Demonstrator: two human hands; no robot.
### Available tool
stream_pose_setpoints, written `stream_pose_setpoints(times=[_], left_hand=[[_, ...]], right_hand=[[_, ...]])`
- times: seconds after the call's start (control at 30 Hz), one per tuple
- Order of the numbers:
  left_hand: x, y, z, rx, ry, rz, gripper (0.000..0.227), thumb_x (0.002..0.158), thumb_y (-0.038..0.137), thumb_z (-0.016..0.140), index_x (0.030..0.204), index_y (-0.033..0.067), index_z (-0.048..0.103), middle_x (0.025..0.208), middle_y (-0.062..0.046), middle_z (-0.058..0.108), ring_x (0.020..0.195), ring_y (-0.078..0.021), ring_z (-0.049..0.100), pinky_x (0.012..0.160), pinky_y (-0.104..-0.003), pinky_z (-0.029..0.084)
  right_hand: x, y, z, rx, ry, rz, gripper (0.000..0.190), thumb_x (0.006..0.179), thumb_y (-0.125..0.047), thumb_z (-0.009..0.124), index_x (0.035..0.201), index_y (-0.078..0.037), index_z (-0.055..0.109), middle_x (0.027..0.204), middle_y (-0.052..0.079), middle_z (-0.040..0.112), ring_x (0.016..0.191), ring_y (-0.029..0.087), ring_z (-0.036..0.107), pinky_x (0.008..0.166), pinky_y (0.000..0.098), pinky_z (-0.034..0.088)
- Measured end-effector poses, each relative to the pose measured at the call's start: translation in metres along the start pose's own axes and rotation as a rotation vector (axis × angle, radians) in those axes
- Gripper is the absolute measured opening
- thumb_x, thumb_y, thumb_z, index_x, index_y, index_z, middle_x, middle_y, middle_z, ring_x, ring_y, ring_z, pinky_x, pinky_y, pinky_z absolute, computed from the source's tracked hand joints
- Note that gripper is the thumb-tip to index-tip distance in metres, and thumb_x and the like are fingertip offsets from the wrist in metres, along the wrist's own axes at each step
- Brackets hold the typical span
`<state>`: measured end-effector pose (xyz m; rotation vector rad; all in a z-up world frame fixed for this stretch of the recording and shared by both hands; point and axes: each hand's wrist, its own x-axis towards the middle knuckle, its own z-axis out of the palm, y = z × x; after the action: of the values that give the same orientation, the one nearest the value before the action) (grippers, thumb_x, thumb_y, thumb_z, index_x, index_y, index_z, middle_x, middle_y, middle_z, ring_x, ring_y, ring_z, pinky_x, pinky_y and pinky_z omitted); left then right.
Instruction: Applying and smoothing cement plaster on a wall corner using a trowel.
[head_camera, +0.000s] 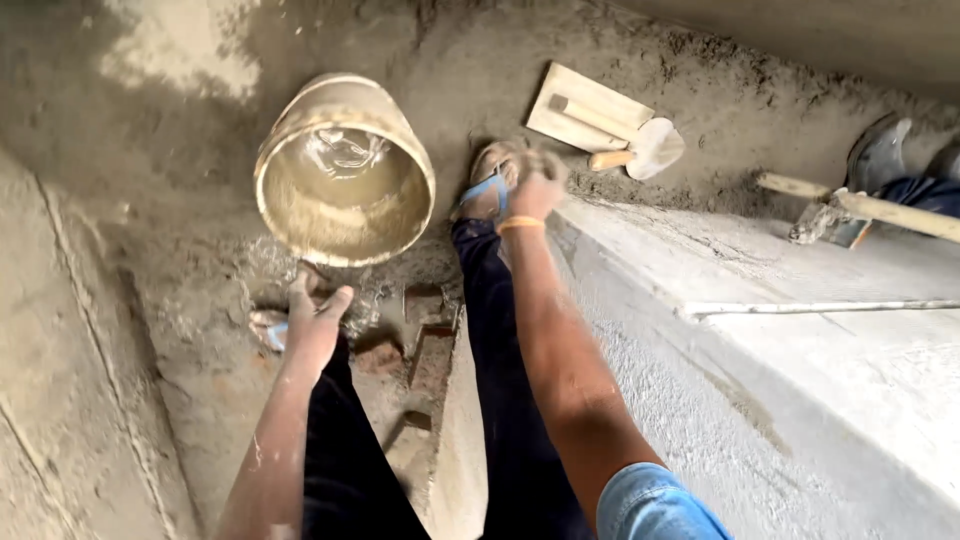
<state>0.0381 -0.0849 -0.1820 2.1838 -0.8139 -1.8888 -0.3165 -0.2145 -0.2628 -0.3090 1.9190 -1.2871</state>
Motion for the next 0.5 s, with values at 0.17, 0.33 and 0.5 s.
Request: stream_pose_setpoints(times=[0.17, 0.33, 0.5], left_hand=[[0.084, -0.021, -0.013, -0.281, 0.125, -0.134, 0.075, 0.098, 0.023, 0.077, 0.145, -0.0042, 0.025, 0.130, -0.029, 0.046, 0.125, -0.0400, 0.057, 0.112, -0.043, 0.050], [0.099, 0.003, -0.019, -0.302, 0.245, -0.183, 0.060, 0.091, 0.026, 0.073, 0.139, 0.0026, 0.045, 0.119, -0.012, 0.065, 0.109, -0.0238, 0.065, 0.090, -0.039, 0.056], [0.113, -0.010, -0.022, 0.095, 0.244, -0.256, 0.052, 0.103, 0.032, 0.071, 0.132, -0.0082, 0.057, 0.115, -0.027, 0.070, 0.101, -0.0417, 0.068, 0.085, -0.046, 0.052]], right_hand=[[0.036, -0.088, 0.002, -0.333, 0.897, 0.404, 0.072, 0.098, -0.043, 0.062, 0.153, -0.011, 0.029, 0.146, 0.031, 0.039, 0.126, 0.045, 0.054, 0.098, 0.0531, 0.052], [0.186, 0.063, -0.125, -0.156, 0.890, 0.443, 0.055, 0.099, -0.039, 0.057, 0.135, 0.002, 0.052, 0.122, 0.027, 0.064, 0.106, 0.038, 0.068, 0.084, 0.0510, 0.055], [0.156, 0.038, -0.106, 0.141, 0.674, 0.345, 0.035, 0.099, -0.028, 0.058, 0.110, 0.005, 0.061, 0.090, 0.014, 0.067, 0.074, 0.024, 0.066, 0.061, 0.0387, 0.054]])
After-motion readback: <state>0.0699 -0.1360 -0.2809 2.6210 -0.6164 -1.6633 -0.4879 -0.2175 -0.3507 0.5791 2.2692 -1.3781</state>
